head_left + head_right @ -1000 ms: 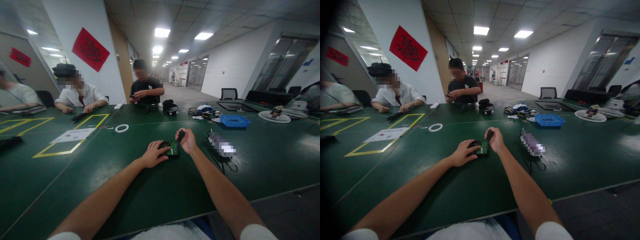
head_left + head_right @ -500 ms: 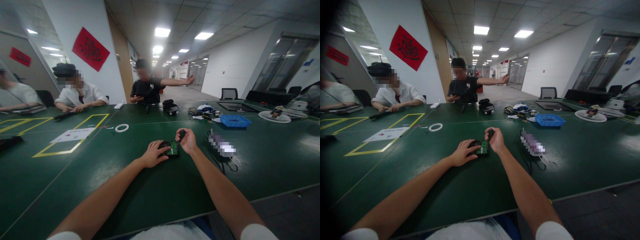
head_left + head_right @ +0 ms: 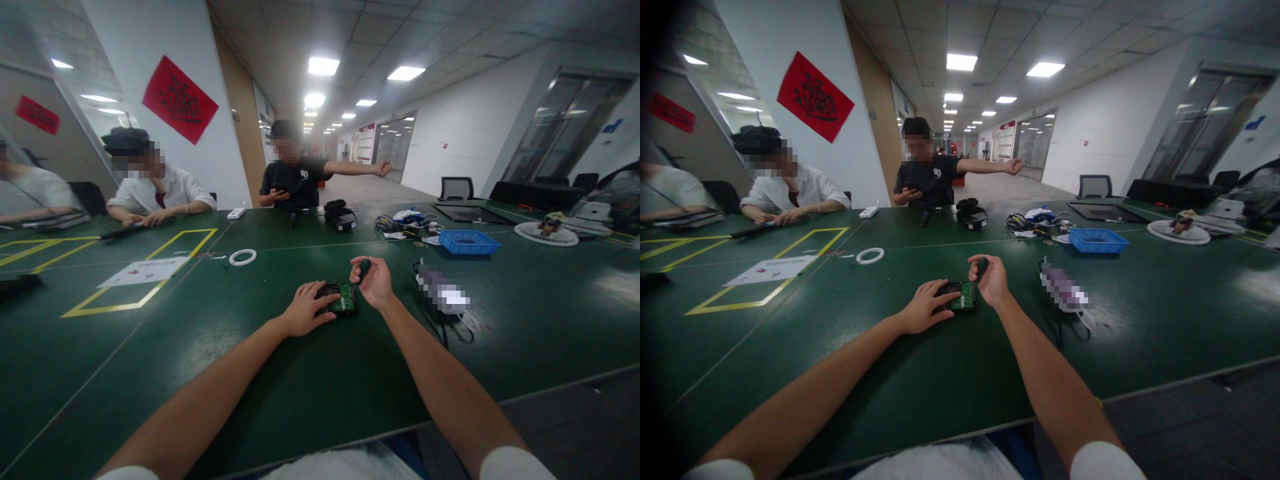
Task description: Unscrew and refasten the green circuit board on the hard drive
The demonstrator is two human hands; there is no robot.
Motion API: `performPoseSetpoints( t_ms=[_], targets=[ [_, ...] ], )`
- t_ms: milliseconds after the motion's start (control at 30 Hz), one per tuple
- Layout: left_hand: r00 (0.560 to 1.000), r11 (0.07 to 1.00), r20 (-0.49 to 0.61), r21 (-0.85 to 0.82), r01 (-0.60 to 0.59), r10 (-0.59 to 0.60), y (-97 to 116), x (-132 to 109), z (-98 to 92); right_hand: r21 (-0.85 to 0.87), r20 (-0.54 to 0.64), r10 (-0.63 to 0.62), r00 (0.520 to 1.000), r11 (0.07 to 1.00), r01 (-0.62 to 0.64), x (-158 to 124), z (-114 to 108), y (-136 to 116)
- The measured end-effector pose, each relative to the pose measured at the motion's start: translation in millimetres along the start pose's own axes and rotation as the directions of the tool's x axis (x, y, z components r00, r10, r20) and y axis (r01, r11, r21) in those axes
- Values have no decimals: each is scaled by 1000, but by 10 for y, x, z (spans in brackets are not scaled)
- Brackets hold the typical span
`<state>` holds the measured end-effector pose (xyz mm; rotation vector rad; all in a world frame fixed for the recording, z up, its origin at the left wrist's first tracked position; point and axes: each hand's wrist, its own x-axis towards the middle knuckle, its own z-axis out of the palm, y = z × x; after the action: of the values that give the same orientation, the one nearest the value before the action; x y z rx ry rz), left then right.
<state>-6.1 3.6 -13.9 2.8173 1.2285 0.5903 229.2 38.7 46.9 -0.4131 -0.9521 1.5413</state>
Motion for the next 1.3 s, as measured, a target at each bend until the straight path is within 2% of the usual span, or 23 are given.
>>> performPoseSetpoints(
  t_ms=[300,567,867,1300],
  targets=[
    [1000,1000,0,-3,-1,1,14,-5,-15,-9,-62,43,997,999,-43,-21,36,-4],
    [1000,1000,-22,-16,4,-4,18,-4,-4,-29,13,31,999,999,-31,-36,49,-20],
    [1000,1000,-24,-14,0,-1,10,1,5,-18,-38,41,998,999,-42,-23,44,-5],
    [1000,1000,-10,-5,1,-1,11,-2,0,-16,10,38,999,999,-37,-8,15,3]
  ],
)
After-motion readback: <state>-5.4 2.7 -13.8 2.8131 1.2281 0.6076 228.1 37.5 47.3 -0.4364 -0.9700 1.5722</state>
